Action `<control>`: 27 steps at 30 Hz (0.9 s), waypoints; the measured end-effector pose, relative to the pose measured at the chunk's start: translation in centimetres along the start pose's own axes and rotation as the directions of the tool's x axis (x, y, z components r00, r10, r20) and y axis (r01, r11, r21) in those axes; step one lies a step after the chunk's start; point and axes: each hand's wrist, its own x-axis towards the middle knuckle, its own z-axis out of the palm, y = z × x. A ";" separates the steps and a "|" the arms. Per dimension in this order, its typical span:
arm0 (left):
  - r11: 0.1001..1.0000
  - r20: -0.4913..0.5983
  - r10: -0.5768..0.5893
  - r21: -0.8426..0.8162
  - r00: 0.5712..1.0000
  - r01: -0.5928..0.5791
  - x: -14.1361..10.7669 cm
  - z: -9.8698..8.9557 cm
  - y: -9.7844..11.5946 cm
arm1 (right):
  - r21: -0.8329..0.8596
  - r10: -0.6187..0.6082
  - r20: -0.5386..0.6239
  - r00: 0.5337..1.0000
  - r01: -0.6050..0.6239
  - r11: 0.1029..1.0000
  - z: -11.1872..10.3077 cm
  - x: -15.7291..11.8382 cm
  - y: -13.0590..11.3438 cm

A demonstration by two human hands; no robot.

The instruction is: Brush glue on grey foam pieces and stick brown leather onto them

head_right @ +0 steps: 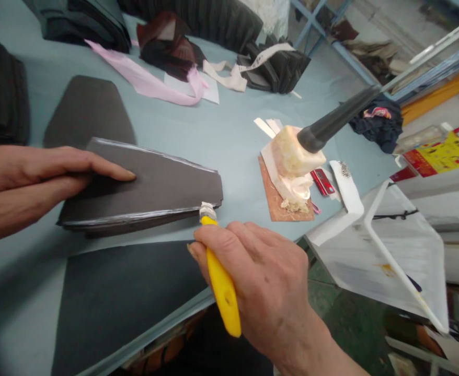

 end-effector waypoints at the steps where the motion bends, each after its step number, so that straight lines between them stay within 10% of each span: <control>1: 1.000 0.022 0.005 -0.013 1.000 -0.005 0.1 -0.1 0.6 | 0.012 0.005 -0.006 1.000 -0.005 1.000 0.2 0.2 -0.4; 10: 0.992 0.118 0.091 -0.100 0.989 -0.080 0.8 -1.3 3.1 | 0.136 0.025 -0.103 0.994 -0.011 0.991 2.5 1.3 -4.2; 27: 0.987 0.118 0.101 -0.138 0.988 -0.084 0.4 -1.6 2.7 | 0.132 -0.188 0.093 0.978 0.175 0.976 4.8 3.6 -9.5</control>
